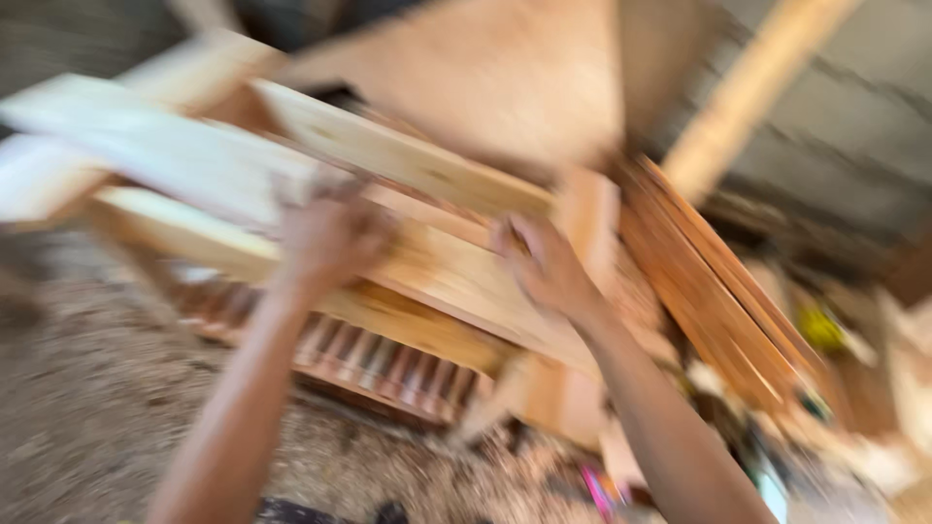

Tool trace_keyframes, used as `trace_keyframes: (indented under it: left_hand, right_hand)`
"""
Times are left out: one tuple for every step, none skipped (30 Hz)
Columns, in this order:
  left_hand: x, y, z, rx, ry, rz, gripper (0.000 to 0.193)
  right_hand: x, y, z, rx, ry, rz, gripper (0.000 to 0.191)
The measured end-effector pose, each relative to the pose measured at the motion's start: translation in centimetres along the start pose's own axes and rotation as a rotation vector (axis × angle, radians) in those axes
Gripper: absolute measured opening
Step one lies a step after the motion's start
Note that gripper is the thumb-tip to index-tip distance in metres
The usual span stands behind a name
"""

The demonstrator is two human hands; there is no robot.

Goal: The person assembles a wooden slatted frame by placing planks, hammering nails, and measuring with a square. They position a plank across the frame, drive nails with a hammer, then use a try square to mark alignment lines on the wood.

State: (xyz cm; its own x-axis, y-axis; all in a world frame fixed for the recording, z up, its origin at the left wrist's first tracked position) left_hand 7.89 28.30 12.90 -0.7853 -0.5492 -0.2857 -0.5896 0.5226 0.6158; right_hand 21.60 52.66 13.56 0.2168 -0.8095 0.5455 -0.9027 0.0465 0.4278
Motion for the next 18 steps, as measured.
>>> trace_keyframes:
  left_hand:
    - [-1.8,0.0,-0.1,-0.124,-0.011,0.072,0.047]
    - [-3.6,0.1,0.5,-0.122,-0.097,0.087,0.045]
    - [-5.2,0.2,0.7,-0.122,-0.172,0.101,0.042]
    - [-6.9,0.4,0.8,-0.123,-0.245,0.108,0.039]
    - [-9.0,0.7,1.4,-0.081,-0.440,0.116,0.040]
    - [-11.4,0.9,2.0,-0.039,-0.628,0.119,0.041]
    - [-13.8,1.3,2.5,0.002,-0.810,0.119,0.042]
    - [-15.9,1.8,3.1,0.038,-0.876,0.136,0.043]
    - [-18.3,2.2,3.5,0.077,-0.940,0.152,0.044]
    - [-20.3,2.4,4.0,0.122,-1.004,0.166,0.046]
    - [-21.9,2.5,4.5,0.142,-1.012,0.147,0.043]
    - [-23.4,2.6,5.1,0.165,-1.026,0.121,0.040]
    - [-25.0,2.3,5.8,0.187,-1.039,0.089,0.037]
    - [-26.4,1.9,6.7,0.275,-1.025,0.016,0.039]
    - [-27.6,1.8,7.6,0.355,-0.998,-0.046,0.040]
    - [-28.7,1.8,8.4,0.432,-0.968,-0.108,0.042]
    - [-30.1,1.7,8.4,0.349,-0.894,-0.029,0.044]
    - [-31.5,1.4,8.2,0.264,-0.817,0.050,0.046]
  right_hand:
    - [-1.4,-0.3,-1.3,-0.073,0.078,0.107,0.026]
    - [-2.9,-0.4,-2.4,-0.082,0.283,0.260,0.029]
    - [-3.9,-0.8,-3.4,-0.102,0.500,0.397,0.033]
    - [-3.9,-1.4,-5.0,-0.158,0.458,0.375,0.032]
    - [-3.6,-2.0,-6.5,-0.205,0.418,0.353,0.032]
    - [-3.0,-2.8,-7.9,-0.249,0.382,0.325,0.031]
    - [-2.6,-3.5,-8.5,-0.226,0.428,0.340,0.030]
    - [-2.3,-3.9,-8.9,-0.203,0.476,0.350,0.029]
    - [-1.9,-4.6,-9.3,-0.181,0.529,0.358,0.027]
    - [-1.5,-5.2,-9.5,-0.185,0.497,0.332,0.025]
    - [-1.3,-6.1,-9.8,-0.189,0.462,0.316,0.024]
    - [-1.3,-7.3,-10.3,-0.184,0.423,0.308,0.022]
    - [-1.6,-8.6,-11.1,-0.195,0.489,0.327,0.021]
    - [-2.2,-9.7,-12.0,-0.208,0.559,0.332,0.020]
    - [-3.0,-10.4,-12.7,-0.224,0.631,0.320,0.019]
    - [-3.9,-11.4,-13.4,-0.223,0.618,0.346,0.019]
    - [-4.9,-12.7,-14.1,-0.216,0.604,0.375,0.020]
    - [-6.0,-13.8,-14.7,-0.207,0.591,0.402,0.020]
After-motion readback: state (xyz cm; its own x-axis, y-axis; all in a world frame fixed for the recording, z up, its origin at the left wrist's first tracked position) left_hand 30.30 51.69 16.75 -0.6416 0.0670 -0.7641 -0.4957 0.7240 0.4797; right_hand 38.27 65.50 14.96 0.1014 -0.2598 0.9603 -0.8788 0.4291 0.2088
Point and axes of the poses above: each hand's wrist, its own y-axis towards the middle knuckle, its own z-axis out of the palm, x = y × z, the point moved 5 cm from there along y, towards the middle knuckle, and after that the axes turned 5 degrees about z, right-handed, at the moved point
